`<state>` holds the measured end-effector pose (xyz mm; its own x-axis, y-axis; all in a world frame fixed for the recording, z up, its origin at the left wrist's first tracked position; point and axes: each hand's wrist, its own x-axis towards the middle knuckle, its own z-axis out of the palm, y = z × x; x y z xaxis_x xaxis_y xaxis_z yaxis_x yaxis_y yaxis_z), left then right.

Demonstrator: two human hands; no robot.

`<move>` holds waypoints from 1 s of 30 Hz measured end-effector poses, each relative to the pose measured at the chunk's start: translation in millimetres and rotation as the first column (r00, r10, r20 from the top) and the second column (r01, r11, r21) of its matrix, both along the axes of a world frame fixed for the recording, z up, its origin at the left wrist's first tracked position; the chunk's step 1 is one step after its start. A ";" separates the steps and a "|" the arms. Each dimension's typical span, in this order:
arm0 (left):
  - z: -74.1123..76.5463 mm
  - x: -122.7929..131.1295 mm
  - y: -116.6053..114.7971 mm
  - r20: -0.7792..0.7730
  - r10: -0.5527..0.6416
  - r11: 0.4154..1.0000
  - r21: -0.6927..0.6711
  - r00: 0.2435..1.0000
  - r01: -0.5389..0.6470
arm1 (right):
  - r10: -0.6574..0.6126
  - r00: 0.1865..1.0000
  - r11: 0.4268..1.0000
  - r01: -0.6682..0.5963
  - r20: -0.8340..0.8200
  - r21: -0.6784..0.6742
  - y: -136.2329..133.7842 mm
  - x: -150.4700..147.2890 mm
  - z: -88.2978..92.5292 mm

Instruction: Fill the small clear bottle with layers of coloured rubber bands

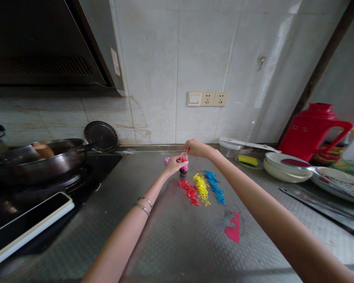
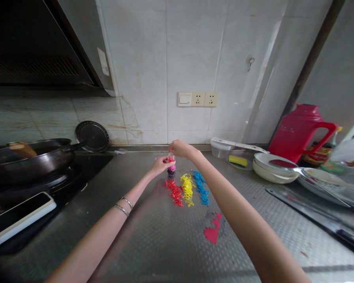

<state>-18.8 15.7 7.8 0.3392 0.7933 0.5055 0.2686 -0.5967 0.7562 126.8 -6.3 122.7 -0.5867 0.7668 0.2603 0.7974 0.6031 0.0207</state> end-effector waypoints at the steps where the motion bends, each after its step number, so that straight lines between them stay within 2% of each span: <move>1: -0.1 -0.1 0.4 0.001 0.001 1.000 0.002 1.000 -0.001 | -0.004 0.999 1.000 0.004 -0.049 -0.001 -4.0 2.6 -2.3; 3: -0.1 -0.2 1.4 0.002 -0.008 1.000 0.001 1.000 0.008 | -0.004 0.988 1.000 0.001 -0.154 -0.021 -14.1 8.2 -12.3; 6: -0.4 0.5 3.0 0.007 -0.031 0.999 -0.009 1.000 0.031 | 0.020 0.968 0.993 -0.048 -0.251 -0.108 -31.6 14.9 -39.6; 10: -1.8 1.5 3.2 0.022 -0.003 1.000 -0.009 1.000 0.003 | 0.017 0.973 0.972 -0.070 -0.229 -0.224 -50.2 16.1 -81.3; 14: -1.0 1.0 0.6 0.020 0.008 1.000 0.011 1.000 -0.009 | 0.076 0.973 0.964 -0.127 -0.216 -0.232 -57.2 11.2 -106.7; 18: 0.3 0.7 -0.7 0.018 0.005 1.000 0.009 1.000 -0.005 | 0.084 0.972 0.966 -0.134 -0.220 -0.221 -56.7 7.0 -114.7; 23: -0.3 1.3 0.4 0.015 0.004 1.000 0.007 1.000 -0.004 | 0.051 0.989 0.949 -0.092 -0.140 -0.302 -53.2 3.7 -113.6; 30: -0.8 1.1 0.8 0.007 0.019 1.000 -0.003 1.000 -0.019 | -0.002 0.997 0.943 -0.025 -0.080 -0.333 -44.5 -2.1 -115.0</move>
<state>-17.7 16.5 7.0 0.3202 0.8014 0.5052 0.2748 -0.5889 0.7601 124.7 -50.8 7.7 -0.5841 0.8109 0.0359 0.7815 0.5737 -0.2451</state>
